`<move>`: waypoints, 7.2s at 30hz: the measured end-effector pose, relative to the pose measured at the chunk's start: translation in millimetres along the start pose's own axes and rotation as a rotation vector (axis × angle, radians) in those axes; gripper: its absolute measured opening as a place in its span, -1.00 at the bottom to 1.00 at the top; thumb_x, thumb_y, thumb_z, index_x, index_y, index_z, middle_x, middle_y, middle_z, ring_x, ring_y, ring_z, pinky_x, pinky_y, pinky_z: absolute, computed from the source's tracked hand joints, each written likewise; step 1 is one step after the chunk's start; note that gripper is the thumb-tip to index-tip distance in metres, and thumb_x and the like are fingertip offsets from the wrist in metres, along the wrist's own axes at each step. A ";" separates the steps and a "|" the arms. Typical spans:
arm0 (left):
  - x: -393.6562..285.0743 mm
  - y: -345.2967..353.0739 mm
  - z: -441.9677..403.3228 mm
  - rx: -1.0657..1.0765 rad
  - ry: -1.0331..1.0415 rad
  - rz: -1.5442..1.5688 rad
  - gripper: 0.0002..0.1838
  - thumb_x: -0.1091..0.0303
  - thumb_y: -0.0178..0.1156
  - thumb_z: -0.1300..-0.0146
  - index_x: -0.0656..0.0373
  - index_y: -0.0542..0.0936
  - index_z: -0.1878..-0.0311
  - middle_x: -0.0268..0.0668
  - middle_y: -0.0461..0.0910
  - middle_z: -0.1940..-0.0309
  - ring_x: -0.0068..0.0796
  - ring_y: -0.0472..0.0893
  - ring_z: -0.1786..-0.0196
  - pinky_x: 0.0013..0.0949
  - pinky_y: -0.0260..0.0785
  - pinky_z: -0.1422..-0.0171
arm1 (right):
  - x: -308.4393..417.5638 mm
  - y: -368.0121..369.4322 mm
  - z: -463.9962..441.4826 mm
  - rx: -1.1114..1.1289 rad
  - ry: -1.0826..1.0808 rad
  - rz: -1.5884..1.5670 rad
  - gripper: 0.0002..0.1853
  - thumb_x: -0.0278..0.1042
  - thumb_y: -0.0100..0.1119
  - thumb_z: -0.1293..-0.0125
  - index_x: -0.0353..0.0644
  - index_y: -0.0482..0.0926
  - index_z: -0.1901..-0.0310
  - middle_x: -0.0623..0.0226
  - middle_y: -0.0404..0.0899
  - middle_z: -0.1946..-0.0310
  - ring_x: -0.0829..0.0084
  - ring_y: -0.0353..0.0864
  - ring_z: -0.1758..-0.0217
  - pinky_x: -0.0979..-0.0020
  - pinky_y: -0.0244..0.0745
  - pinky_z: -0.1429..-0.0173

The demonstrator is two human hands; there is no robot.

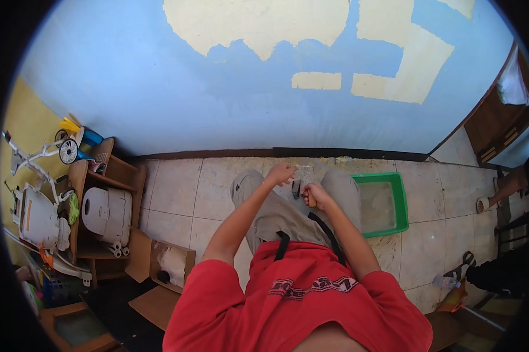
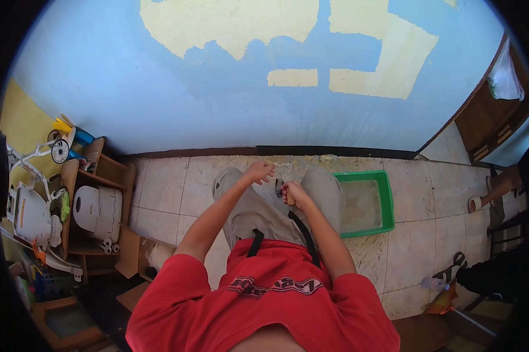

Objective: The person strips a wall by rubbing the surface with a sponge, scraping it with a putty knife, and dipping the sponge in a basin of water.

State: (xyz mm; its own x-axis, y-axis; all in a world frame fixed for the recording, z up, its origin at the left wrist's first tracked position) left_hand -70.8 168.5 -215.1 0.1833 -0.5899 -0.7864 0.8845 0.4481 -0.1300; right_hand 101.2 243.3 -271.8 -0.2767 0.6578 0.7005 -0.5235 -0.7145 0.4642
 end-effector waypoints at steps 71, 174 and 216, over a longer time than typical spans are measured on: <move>-183.7 15.0 -41.1 0.166 0.446 0.917 -0.50 -0.02 -0.12 -0.53 0.15 0.41 -0.28 -0.23 0.46 -0.25 -0.30 0.51 -0.24 -0.12 0.41 -0.32 | 322.8 78.8 17.5 -0.538 -0.864 1.692 -0.81 -0.40 -0.05 -0.40 -0.32 0.30 0.07 -0.14 0.64 0.37 -0.11 0.68 0.25 -0.02 0.58 0.21; -119.8 -90.7 -0.6 0.093 0.252 -1.226 -0.54 0.12 0.20 -0.20 0.06 0.57 -0.15 -0.15 0.69 0.08 -0.09 0.63 -0.04 -0.15 0.45 -0.17 | 6.5 -11.2 -144.7 -0.127 -0.045 0.696 -0.61 -0.07 -0.06 -0.50 -0.30 0.55 0.17 0.33 0.49 0.57 0.50 0.43 0.69 0.39 0.37 0.60; -195.2 8.3 -60.1 0.352 0.457 1.264 -0.81 0.23 0.17 -0.42 0.14 0.57 0.09 -0.38 0.59 0.23 -0.49 0.65 0.12 -0.39 0.61 -0.05 | 329.1 112.4 7.8 -0.570 -0.868 1.865 -0.76 -0.22 -0.10 -0.49 -0.26 0.31 0.08 -0.20 0.59 0.50 -0.25 0.62 0.38 -0.10 0.50 0.37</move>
State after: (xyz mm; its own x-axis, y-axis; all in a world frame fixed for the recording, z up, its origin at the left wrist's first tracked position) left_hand -125.0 327.8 -98.9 0.8368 0.3848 -0.3896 0.2986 0.2757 0.9137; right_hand -42.4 377.6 15.1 -0.3680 -0.9228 0.1145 -0.3157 0.0081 -0.9488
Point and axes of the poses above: each hand's wrist, its own z-axis away from the middle knuckle, its own y-axis out of the palm, x = y × z, the point moved 2 cm from there along -z, towards the middle knuckle
